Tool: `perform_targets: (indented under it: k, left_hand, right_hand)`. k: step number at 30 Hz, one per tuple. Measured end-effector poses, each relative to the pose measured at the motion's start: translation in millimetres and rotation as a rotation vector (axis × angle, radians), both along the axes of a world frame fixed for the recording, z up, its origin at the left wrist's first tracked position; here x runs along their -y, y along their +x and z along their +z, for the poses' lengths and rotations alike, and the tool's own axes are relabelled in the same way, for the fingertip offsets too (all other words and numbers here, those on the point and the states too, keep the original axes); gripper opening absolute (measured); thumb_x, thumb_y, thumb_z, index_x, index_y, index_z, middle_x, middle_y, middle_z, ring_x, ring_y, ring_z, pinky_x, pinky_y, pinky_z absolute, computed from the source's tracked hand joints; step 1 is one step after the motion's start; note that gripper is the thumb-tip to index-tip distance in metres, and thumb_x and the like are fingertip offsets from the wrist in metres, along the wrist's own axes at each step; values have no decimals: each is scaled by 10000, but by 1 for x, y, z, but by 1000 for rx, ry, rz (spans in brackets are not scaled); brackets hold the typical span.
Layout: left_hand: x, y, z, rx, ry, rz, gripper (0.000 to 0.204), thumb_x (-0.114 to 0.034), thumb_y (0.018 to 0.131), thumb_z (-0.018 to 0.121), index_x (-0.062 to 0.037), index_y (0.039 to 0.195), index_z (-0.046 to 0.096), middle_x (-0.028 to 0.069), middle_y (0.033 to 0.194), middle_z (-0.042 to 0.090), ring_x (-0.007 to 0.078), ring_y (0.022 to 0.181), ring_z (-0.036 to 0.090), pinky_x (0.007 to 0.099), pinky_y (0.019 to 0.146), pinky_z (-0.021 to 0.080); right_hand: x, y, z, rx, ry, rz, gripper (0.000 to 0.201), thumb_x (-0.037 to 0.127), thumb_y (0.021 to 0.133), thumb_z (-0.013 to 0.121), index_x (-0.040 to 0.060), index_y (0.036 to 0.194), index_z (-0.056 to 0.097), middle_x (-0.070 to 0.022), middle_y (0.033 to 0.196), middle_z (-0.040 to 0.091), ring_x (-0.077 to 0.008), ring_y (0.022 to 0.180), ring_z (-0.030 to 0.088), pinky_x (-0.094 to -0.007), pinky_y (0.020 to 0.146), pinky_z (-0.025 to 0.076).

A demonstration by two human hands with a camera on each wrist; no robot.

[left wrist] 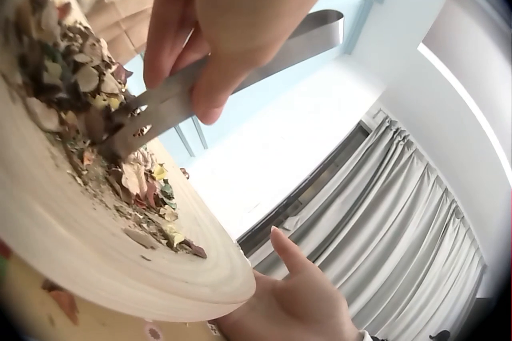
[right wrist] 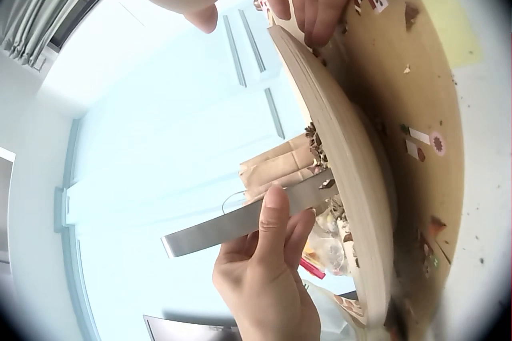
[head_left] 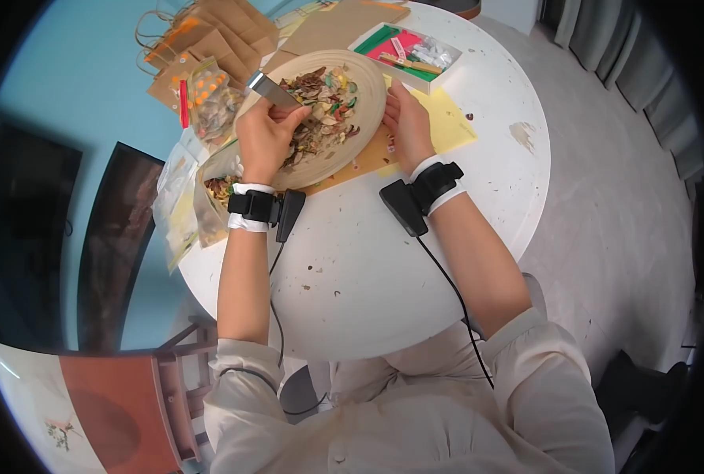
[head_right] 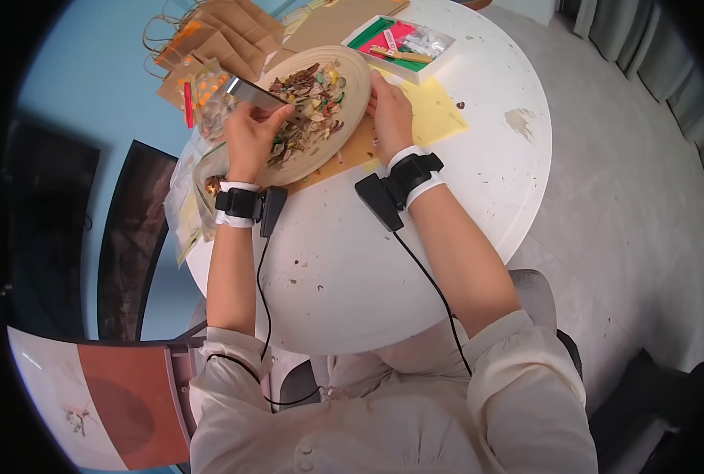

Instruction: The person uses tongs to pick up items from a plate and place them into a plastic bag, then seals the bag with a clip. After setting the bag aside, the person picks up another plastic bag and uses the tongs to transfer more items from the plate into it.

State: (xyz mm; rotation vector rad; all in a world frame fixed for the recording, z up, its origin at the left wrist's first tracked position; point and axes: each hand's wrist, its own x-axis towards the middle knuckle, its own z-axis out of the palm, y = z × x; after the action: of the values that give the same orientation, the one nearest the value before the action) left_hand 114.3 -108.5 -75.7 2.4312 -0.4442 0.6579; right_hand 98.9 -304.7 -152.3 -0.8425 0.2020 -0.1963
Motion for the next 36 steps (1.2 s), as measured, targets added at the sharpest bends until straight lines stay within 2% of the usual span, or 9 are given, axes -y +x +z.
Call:
perform_targets:
  k: [12,15,19,21,23,26,30,33,36]
  left_hand:
    - [-2,-19,21,41,-66,30,294,-187,745,847,33,867,695,132,731,715,187,636,686,295,617,521]
    - [-24,-33,33,45,-128,-45,296,-186,748,849,39,856,691,128,720,712,176,620,674,289,602,514]
    - [-51,-80,64,78,14,42,301,-179,773,840,67,873,698,126,731,716,123,641,658,258,610,506]
    - [-73,-91,70,-13,101,101,298,-164,763,839,71,873,693,133,747,722,140,657,676,264,629,517]
    - [-88,-101,76,-89,177,102,297,-160,756,841,66,879,694,137,755,724,151,663,683,269,632,520]
    - [-102,-105,73,-39,228,103,287,-157,753,840,42,907,701,133,781,729,165,694,698,279,648,533]
    - [-89,-111,79,40,120,28,284,-148,763,832,31,944,705,120,827,736,169,746,707,286,682,544]
    - [-73,-100,70,8,-71,-28,283,-142,770,825,31,961,707,111,851,736,171,771,709,287,703,547]
    - [-54,-80,56,-10,-18,-86,314,-181,741,841,25,927,693,122,830,730,189,726,719,279,647,535]
  right_hand:
    - [-1,4,-5,4,-50,8,544,422,989,512,-34,1285,517,-152,1279,595,-201,1157,580,-316,1025,419]
    - [-2,7,-8,2,-65,-3,527,416,994,503,-22,1285,524,-149,1265,604,-203,1139,592,-314,1019,422]
    - [-8,7,-11,2,-200,-60,577,428,964,551,-45,1292,516,-156,1239,610,-206,1134,587,-307,982,438]
    - [-14,1,-3,-7,-319,-131,635,429,931,604,-82,1294,505,-178,1191,622,-231,1091,599,-309,928,465]
    - [-18,-14,10,28,-420,-149,662,434,931,601,-86,1322,478,-204,1228,606,-255,1114,594,-320,945,458]
    - [-22,-22,18,68,-511,-149,680,439,932,599,-85,1342,458,-218,1254,593,-262,1130,589,-327,958,452]
    - [-22,-15,9,90,-518,-165,688,446,933,598,-79,1353,449,-222,1254,591,-261,1133,588,-325,965,448]
    - [-22,-16,8,113,-481,-152,712,464,929,598,-82,1358,442,-228,1258,587,-269,1138,586,-326,968,447]
    - [-22,-17,10,78,-481,-155,729,467,928,601,-90,1366,429,-229,1264,581,-270,1139,584,-326,969,447]
